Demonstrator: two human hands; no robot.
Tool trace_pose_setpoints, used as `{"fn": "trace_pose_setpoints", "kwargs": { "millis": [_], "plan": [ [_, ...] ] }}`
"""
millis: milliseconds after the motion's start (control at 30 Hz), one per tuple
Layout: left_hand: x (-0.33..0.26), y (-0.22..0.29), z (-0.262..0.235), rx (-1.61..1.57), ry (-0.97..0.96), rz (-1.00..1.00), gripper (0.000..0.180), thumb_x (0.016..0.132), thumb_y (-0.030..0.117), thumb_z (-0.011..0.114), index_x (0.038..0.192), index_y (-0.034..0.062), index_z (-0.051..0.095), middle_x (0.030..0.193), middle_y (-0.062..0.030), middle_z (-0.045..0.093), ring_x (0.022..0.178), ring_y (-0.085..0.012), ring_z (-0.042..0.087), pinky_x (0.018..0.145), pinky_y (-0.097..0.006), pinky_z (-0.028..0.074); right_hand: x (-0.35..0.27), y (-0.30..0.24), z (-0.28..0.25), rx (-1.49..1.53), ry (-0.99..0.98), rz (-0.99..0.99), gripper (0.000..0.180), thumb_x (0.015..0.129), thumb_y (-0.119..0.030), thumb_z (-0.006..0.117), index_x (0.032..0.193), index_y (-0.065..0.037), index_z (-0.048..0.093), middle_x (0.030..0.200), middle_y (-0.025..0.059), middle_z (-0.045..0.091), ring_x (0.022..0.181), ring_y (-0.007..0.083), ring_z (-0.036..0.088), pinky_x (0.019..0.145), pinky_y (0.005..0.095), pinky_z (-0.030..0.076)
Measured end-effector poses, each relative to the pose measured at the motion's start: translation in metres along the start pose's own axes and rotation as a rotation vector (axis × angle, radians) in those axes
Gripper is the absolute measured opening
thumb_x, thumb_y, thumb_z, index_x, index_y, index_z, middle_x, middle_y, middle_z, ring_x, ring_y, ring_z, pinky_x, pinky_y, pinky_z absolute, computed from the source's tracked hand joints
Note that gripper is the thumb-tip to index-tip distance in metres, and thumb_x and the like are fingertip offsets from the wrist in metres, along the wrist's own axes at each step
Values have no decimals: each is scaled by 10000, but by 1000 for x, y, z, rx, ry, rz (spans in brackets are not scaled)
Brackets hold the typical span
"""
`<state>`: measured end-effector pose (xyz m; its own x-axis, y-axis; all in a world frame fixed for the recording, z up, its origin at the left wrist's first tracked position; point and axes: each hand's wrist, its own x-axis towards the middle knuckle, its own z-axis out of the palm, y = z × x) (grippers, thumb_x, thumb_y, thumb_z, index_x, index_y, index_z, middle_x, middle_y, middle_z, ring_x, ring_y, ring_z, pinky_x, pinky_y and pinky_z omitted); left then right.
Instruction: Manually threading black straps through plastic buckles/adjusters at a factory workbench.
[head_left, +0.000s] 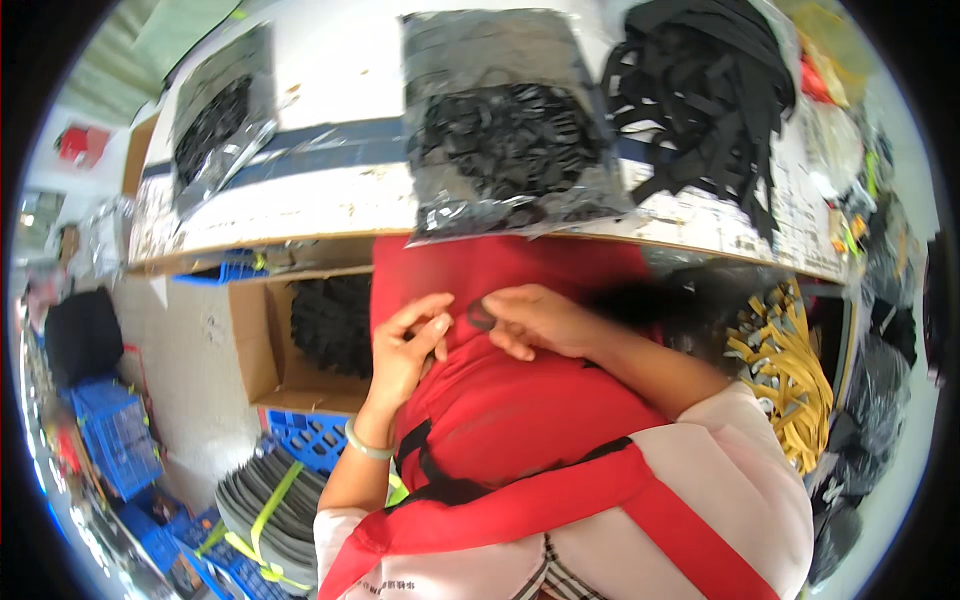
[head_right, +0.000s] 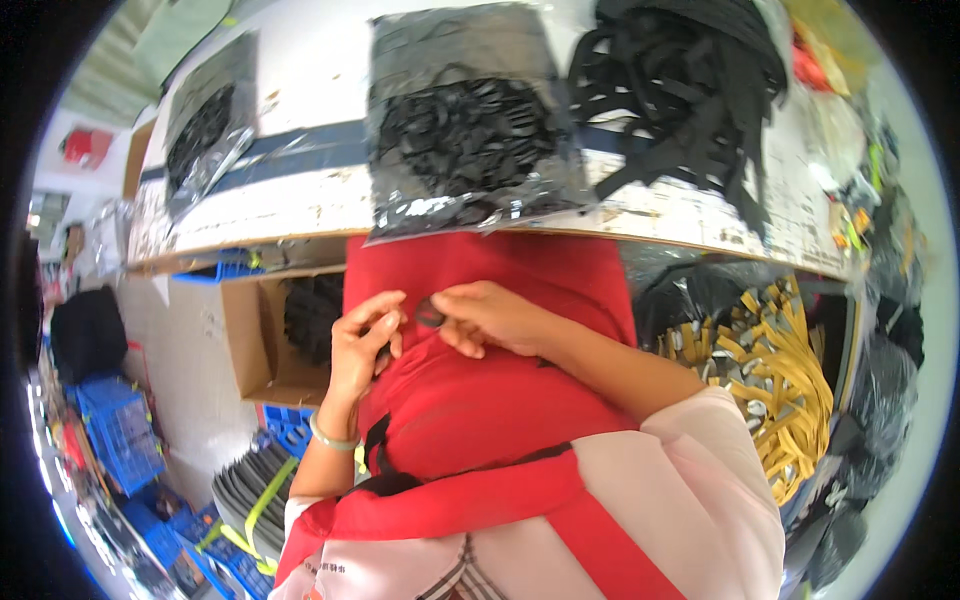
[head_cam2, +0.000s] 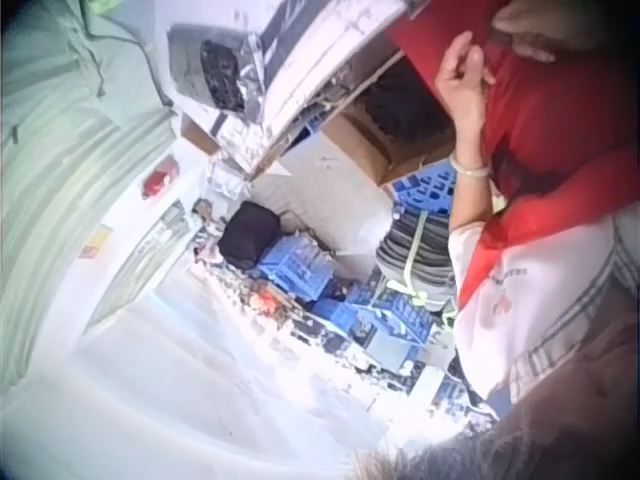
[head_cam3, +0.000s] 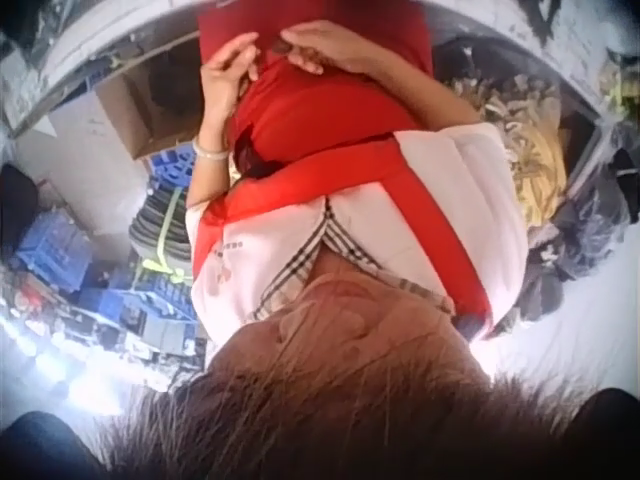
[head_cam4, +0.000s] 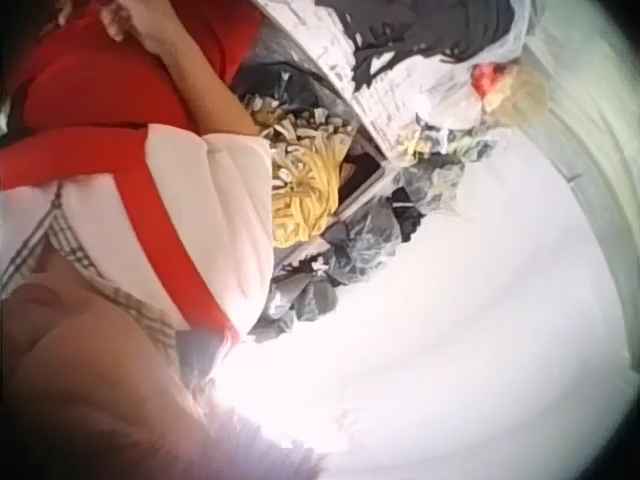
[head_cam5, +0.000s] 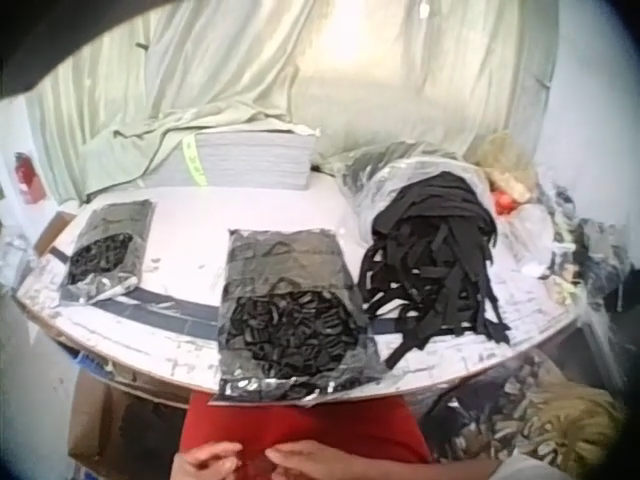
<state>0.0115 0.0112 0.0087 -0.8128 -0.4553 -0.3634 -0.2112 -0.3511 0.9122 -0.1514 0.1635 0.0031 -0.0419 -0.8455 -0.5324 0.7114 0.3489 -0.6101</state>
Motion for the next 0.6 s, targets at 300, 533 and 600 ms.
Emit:
{"fn": "trace_pose_setpoints", "kwargs": {
  "millis": [300, 533, 600],
  "plan": [
    [28, -26, 19, -645, -699, -542, 339, 951, 308, 556, 901, -27, 547, 679, -79, 505, 557, -136, 474, 353, -193, 304, -21, -4, -14, -1038, 84, -737, 158, 901, -124, 563, 1042, -92, 627, 917, 95, 639, 759, 256, 627, 638, 333, 495],
    [22, -32, 27, -946, -144, -522, 304, 966, 340, 517, 916, 54, 609, 1017, -165, 652, 1033, -360, 589, 677, -402, 534, -87, -57, -94, -1029, 1084, -858, 194, 892, -189, 618, 1001, -32, 648, 901, 127, 650, 821, 294, 622, 727, 381, 505],
    [14, -33, 37, -890, -197, -549, 309, 961, 347, 524, 930, 56, 624, 1126, -200, 638, 1160, -433, 526, 866, -515, 508, -82, -61, -118, -1354, 1099, -1027, 227, 854, -175, 651, 1047, -57, 643, 1010, 120, 639, 942, 303, 588, 810, 387, 483]
  ]
}}
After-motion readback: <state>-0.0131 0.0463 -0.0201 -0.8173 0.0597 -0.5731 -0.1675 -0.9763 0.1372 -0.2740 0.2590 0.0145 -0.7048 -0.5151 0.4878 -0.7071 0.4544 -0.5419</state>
